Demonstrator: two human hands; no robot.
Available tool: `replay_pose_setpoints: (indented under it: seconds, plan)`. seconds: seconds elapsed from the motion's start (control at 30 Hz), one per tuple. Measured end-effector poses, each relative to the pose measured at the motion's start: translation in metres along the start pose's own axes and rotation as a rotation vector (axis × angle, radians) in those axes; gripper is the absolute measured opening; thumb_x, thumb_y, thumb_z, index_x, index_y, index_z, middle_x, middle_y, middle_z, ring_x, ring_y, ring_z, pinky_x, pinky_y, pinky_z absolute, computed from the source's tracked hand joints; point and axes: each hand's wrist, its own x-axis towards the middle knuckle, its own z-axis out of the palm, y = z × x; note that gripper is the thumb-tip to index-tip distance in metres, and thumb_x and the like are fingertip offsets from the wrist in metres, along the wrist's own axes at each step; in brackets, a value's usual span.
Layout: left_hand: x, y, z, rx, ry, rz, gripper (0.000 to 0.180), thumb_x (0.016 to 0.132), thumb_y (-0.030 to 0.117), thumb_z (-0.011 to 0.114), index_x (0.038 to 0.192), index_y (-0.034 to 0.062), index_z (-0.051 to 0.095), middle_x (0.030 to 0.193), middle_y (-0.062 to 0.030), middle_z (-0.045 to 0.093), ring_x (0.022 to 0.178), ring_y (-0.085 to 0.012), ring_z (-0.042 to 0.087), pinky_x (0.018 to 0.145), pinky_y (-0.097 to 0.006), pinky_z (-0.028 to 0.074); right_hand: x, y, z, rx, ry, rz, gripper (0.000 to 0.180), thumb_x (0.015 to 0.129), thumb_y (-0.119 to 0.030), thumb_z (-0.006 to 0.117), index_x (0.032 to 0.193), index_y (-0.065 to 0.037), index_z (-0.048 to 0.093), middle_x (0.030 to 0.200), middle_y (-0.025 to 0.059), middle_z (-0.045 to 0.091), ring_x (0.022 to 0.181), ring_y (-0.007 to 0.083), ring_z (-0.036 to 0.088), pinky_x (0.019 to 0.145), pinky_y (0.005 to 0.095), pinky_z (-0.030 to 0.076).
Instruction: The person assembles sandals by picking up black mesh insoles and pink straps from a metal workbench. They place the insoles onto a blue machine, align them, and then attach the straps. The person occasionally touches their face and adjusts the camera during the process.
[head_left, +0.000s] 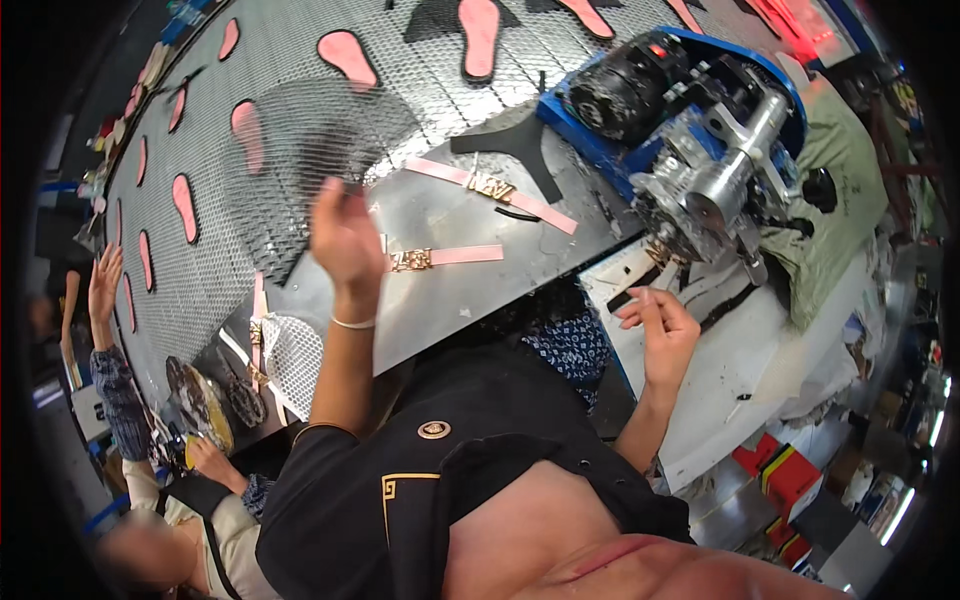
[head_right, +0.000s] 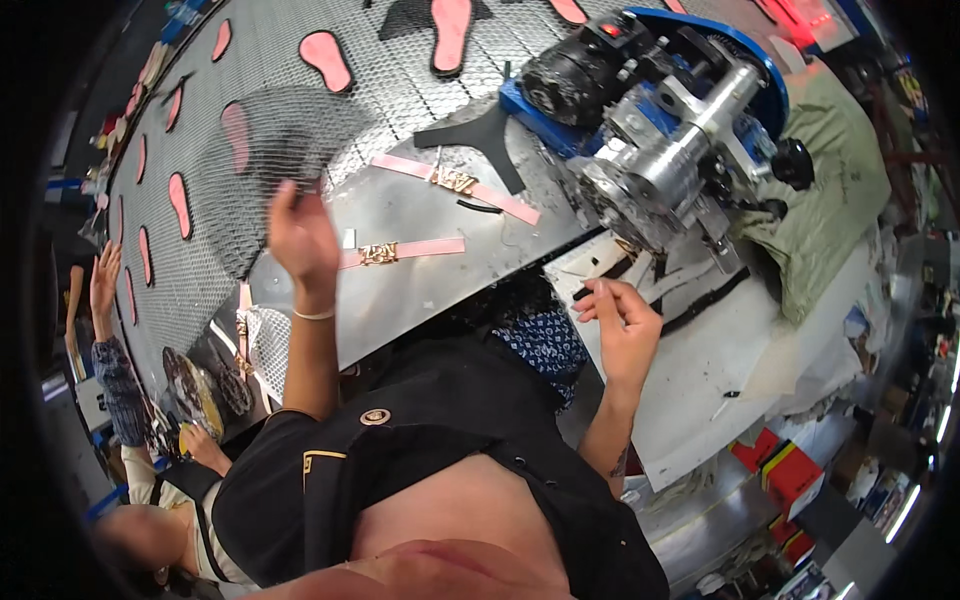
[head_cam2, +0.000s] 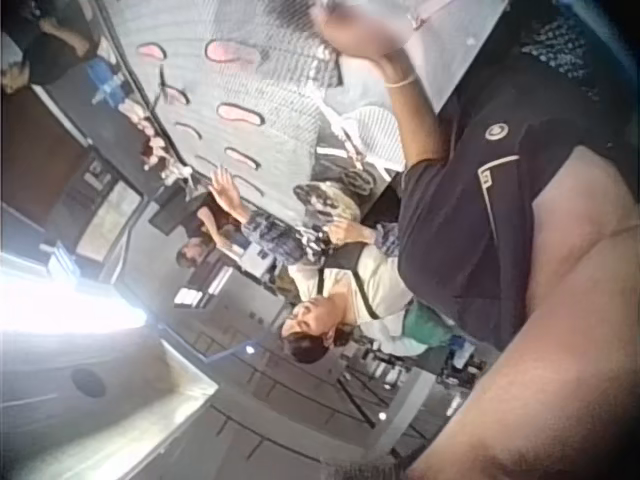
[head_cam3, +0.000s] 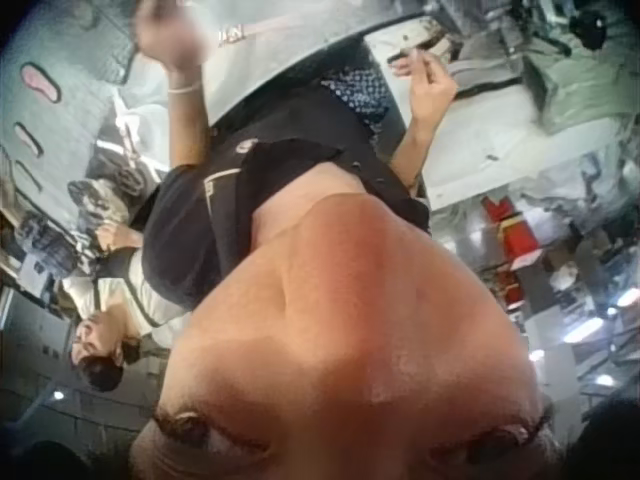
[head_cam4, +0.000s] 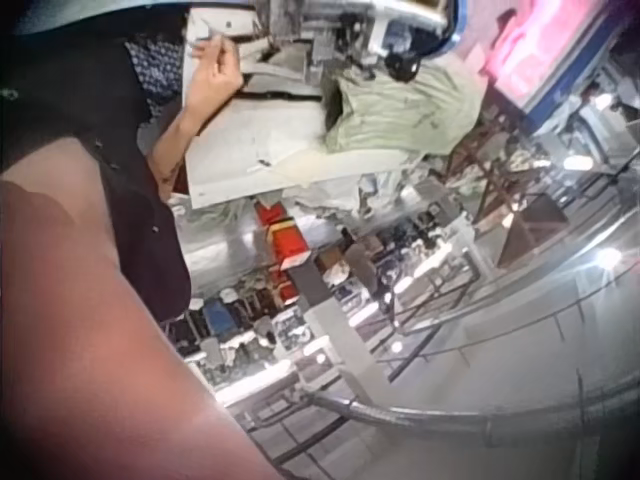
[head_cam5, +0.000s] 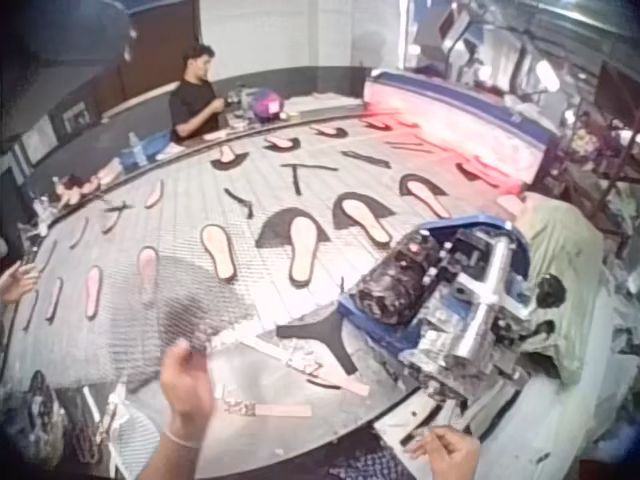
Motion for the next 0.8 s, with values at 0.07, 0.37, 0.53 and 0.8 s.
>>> replay_pose_setpoints:
  seconds: [0.07,0.37,0.53,0.8]
  plan:
    - [0.041,0.016,-0.042,0.593,0.16,0.375,0.034,0.093,0.004,0.045,0.123,-0.0094,0.051,0.123,-0.0203,0.059,0.121,-0.0287,0.052,0.108,-0.038,0.035,-0.001,0.015,0.003,-0.014,-0.023,0.027,0.022,0.096,-0.013,0.057,0.095,0.007,0.066,0.073,0.0094,0.067,0.063,0.0101,0.061,0.059,0.0225,0.047]
    - [0.139,-0.036,-0.09,2.32,-0.128,0.276,0.067,0.078,0.011,0.052,0.142,0.0029,0.036,0.146,-0.0231,0.035,0.137,-0.0368,0.031,0.106,-0.061,0.023,0.012,0.057,0.005,-0.104,-0.026,0.092,0.02,0.095,-0.013,0.056,0.098,0.004,0.067,0.071,0.0068,0.066,0.059,0.0079,0.057,0.057,0.0219,0.044]
    - [0.147,-0.083,-0.112,2.254,-0.141,0.09,0.063,0.085,0.018,0.048,0.144,0.0044,0.034,0.15,-0.0227,0.03,0.139,-0.0375,0.029,0.107,-0.063,0.022,0.008,0.076,0.0,-0.081,0.01,0.085,0.02,0.096,-0.013,0.056,0.097,0.003,0.067,0.069,0.0058,0.066,0.057,0.0065,0.055,0.054,0.0209,0.042]
    - [0.226,-0.101,-0.054,2.003,-0.09,0.231,0.067,0.08,0.028,0.05,0.14,0.0007,0.038,0.14,-0.0252,0.042,0.131,-0.0426,0.037,0.105,-0.059,0.026,0.005,0.1,-0.002,-0.114,0.107,-0.069,0.018,0.096,-0.01,0.055,0.097,0.003,0.067,0.065,0.0043,0.064,0.051,0.0045,0.051,0.048,0.02,0.039]
